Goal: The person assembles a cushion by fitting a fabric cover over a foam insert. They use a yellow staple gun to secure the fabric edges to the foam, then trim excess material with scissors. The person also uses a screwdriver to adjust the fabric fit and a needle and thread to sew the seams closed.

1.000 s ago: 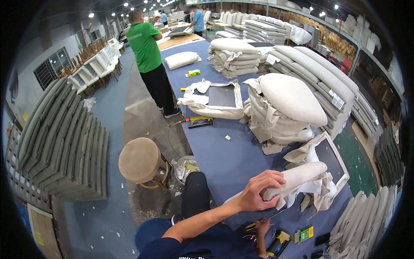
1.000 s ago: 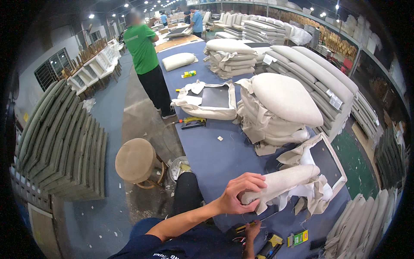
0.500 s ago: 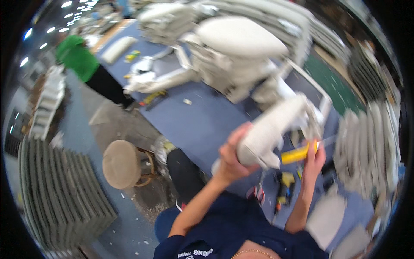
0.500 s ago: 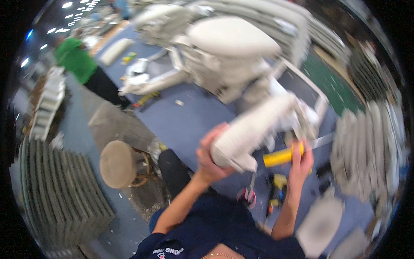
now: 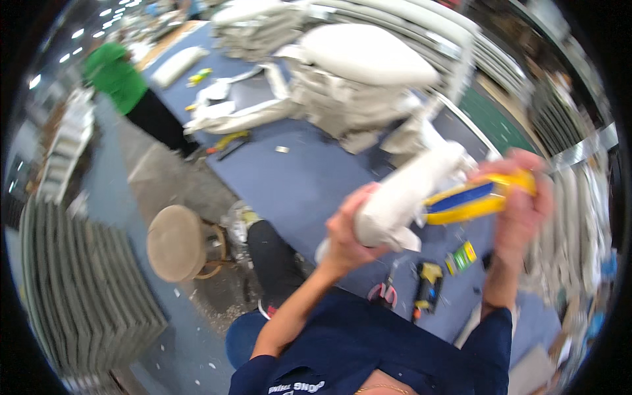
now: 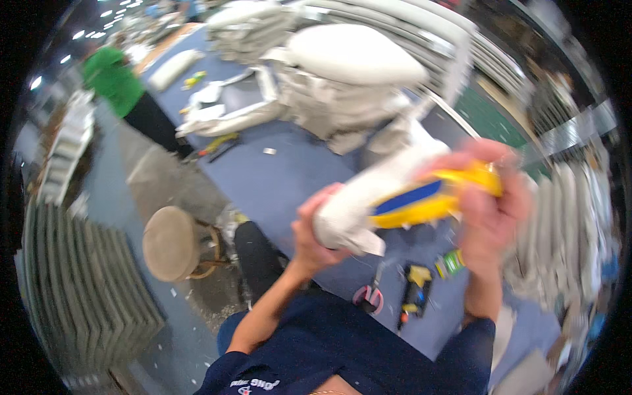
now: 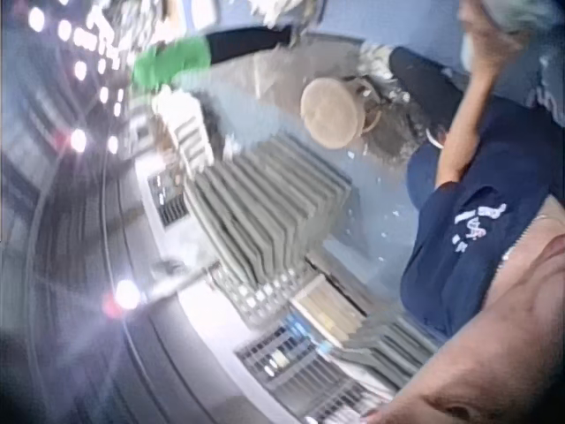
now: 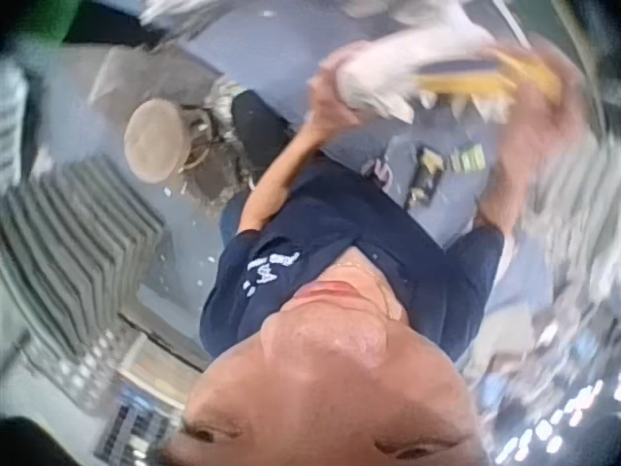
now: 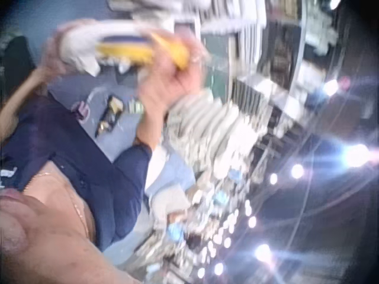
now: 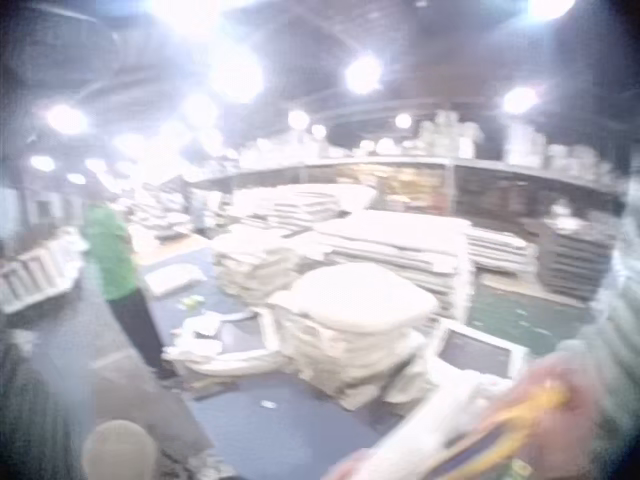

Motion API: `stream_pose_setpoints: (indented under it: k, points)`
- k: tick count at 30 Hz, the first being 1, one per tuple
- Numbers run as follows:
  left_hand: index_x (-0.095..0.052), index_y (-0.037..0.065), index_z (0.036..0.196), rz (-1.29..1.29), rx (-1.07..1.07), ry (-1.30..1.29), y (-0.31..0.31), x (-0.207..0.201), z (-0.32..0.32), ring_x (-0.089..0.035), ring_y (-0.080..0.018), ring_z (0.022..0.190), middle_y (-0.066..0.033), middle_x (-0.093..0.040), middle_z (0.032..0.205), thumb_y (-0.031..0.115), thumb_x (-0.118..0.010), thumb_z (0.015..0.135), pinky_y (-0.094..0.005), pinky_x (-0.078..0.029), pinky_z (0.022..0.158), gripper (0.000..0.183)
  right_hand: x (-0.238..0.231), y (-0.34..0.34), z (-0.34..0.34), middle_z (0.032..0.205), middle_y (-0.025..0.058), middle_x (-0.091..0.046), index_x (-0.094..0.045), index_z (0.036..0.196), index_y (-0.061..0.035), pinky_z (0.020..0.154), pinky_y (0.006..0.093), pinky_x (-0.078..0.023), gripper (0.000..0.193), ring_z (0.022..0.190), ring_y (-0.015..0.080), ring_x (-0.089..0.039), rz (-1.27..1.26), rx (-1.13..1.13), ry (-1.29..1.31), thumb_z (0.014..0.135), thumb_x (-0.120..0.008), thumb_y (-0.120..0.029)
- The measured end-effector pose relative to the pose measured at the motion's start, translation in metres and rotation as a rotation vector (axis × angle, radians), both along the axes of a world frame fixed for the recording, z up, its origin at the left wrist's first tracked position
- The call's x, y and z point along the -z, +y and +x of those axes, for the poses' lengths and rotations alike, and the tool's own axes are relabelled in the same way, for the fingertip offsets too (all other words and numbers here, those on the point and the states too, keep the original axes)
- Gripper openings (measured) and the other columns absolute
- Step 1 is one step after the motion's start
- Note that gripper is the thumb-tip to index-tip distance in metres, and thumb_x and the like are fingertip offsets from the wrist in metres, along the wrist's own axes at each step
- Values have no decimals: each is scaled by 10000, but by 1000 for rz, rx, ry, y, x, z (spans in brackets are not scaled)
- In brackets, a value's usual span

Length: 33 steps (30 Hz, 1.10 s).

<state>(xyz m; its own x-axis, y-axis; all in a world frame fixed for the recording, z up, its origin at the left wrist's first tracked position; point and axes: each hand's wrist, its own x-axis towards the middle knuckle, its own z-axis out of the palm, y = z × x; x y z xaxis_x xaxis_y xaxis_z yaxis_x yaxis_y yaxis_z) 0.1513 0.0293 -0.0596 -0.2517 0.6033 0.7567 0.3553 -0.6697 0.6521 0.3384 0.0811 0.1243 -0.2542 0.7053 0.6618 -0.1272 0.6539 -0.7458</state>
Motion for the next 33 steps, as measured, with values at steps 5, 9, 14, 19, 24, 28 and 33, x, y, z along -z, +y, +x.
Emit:
stream_pose_setpoints:
  k: [5,9,14,19,24,28,33]
  points:
    - [-455,69,1357,-57,53,2,-3,-14,4,-627,-400,1217,-226,-587,1384,119,-916,574,-433,-525,1013,909,18,9,-2,968,137,-727,-566,1141,-32,651,249,-532,272,795,134,-663,160,6,-338,1013,-584,-272]
    - [-472,76,1347,-34,30,-39,-12,-9,-1,-633,-388,1212,-214,-591,1385,91,-901,566,-423,-533,1002,892,-13,12,-2,980,134,-721,-562,1141,-22,597,232,-523,310,746,109,-651,66,-85,-125,996,-637,-286]
    - [-467,69,1357,-72,46,26,-10,-19,11,-642,-390,1204,-232,-595,1377,147,-944,566,-433,-537,997,926,26,13,-16,939,105,-707,-578,1147,-18,616,242,-524,355,740,141,-670,45,-134,-409,988,-663,-324]
    - [-486,73,1355,-64,65,18,-20,-16,11,-630,-395,1222,-239,-592,1381,115,-942,545,-449,-524,1021,931,-24,20,5,887,108,-692,-590,1135,-11,728,264,-522,345,849,172,-662,133,5,74,1009,-579,-332]
    - [-490,75,1363,-100,89,15,-23,-18,16,-618,-384,1240,-219,-584,1398,111,-937,551,-445,-519,1027,928,27,-3,-8,930,109,-708,-632,1063,-21,675,271,-525,252,800,136,-628,15,-64,-419,992,-613,-262]
    - [-490,72,1365,-89,68,-2,-29,-14,5,-620,-379,1238,-208,-586,1398,102,-926,566,-447,-518,1027,911,-8,10,11,943,150,-718,-538,1130,-17,660,281,-541,281,724,126,-615,48,-34,95,953,-645,-207]
    - [-491,71,1369,-97,57,-32,-24,-15,2,-623,-377,1230,-197,-581,1405,57,-892,558,-435,-521,1025,904,12,-13,-9,854,183,-675,-520,1085,-28,631,241,-516,284,723,159,-628,-88,-219,-434,990,-593,-285]
